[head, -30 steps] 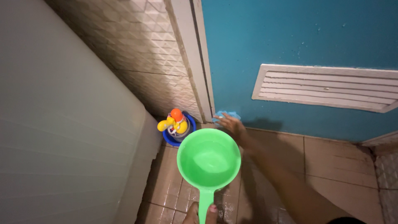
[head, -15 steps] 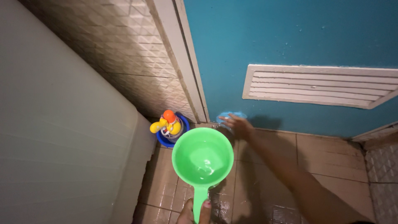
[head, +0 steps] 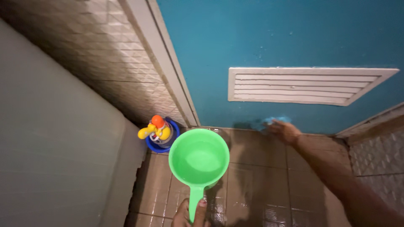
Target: The person wipes the top of a washing machine with a blue cloth, then uses a green scoop to pour water from a black basin onto the cloth and continues wiping. The person then moves to a blue door and wipes it with the same cloth, repeatedly dipping the cloth into the scoop to wet it.
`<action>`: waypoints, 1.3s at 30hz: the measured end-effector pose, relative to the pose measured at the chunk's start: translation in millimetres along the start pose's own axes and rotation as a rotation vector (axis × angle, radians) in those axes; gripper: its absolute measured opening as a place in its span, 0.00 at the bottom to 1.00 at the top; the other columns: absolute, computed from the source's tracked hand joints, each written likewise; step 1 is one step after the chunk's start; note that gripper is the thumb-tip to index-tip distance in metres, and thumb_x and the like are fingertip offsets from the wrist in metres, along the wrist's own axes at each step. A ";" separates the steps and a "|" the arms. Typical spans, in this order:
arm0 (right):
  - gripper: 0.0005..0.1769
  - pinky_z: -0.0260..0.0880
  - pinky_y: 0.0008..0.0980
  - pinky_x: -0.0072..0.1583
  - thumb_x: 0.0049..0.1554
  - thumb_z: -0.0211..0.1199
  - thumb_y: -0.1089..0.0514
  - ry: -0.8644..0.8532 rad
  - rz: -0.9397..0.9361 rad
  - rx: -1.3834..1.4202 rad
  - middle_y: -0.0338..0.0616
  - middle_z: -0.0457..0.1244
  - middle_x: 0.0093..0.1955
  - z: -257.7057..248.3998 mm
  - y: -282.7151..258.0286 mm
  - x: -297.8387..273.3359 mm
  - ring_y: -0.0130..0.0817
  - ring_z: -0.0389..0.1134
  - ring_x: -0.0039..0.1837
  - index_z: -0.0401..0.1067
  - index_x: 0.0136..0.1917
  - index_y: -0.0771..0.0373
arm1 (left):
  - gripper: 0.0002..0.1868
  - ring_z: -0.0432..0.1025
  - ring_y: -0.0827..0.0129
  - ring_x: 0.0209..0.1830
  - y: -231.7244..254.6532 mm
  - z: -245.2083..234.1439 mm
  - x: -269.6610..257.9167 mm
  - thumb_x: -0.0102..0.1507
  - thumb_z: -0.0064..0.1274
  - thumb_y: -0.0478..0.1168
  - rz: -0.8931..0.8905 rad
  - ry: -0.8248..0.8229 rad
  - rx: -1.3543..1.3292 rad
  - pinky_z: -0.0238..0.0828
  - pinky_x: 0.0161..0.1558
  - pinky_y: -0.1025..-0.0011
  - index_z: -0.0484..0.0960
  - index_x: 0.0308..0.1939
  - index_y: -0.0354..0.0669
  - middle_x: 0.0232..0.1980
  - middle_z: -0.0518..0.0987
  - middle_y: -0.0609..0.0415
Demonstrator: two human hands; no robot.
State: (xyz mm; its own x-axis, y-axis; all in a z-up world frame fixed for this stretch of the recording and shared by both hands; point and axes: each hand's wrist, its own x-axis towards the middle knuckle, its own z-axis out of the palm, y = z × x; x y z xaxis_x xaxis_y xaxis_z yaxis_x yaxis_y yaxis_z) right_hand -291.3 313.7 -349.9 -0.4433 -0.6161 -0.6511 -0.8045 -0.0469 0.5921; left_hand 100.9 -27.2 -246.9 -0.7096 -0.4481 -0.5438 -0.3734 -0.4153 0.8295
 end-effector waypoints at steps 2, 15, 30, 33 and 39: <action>0.36 0.27 0.49 0.81 0.65 0.49 0.43 -0.086 -0.005 0.034 0.37 0.29 0.87 4.3 7.2 -28.0 0.36 0.28 0.85 0.42 0.83 0.40 | 0.13 0.64 0.76 0.09 -1.6 4.6 -0.2 0.60 0.61 0.42 0.070 0.002 0.021 0.55 0.13 0.73 0.80 0.35 0.33 0.14 0.72 0.57; 0.37 0.28 0.52 0.82 0.68 0.45 0.37 -0.391 -0.074 0.001 0.39 0.21 0.89 50.1 42.4 -147.3 0.41 0.20 0.87 0.39 0.85 0.43 | 0.12 0.67 0.74 0.10 -55.6 16.0 14.0 0.58 0.62 0.42 0.097 -0.044 0.125 0.61 0.16 0.73 0.83 0.34 0.33 0.14 0.77 0.52; 0.33 0.29 0.53 0.82 0.68 0.46 0.37 -0.205 -0.126 0.069 0.39 0.23 0.89 -8.5 65.0 -130.4 0.44 0.23 0.88 0.47 0.81 0.47 | 0.11 0.78 0.70 0.30 -126.2 4.0 36.6 0.56 0.67 0.38 0.239 0.038 0.272 0.74 0.38 0.72 0.84 0.35 0.33 0.31 0.85 0.46; 0.40 0.32 0.51 0.80 0.64 0.52 0.42 -0.050 0.009 0.227 0.37 0.25 0.87 -17.7 59.5 -105.8 0.39 0.28 0.85 0.38 0.83 0.44 | 0.11 0.79 0.70 0.30 -119.0 6.6 30.6 0.56 0.67 0.39 0.244 0.037 0.266 0.74 0.39 0.72 0.84 0.36 0.34 0.31 0.85 0.46; 0.42 0.47 0.48 0.78 0.61 0.57 0.49 0.595 0.139 0.234 0.28 0.38 0.85 -40.6 46.4 -30.9 0.34 0.45 0.82 0.41 0.82 0.41 | 0.11 0.80 0.69 0.30 -109.5 13.3 21.1 0.56 0.65 0.40 0.240 0.003 0.265 0.76 0.39 0.71 0.85 0.36 0.34 0.30 0.85 0.47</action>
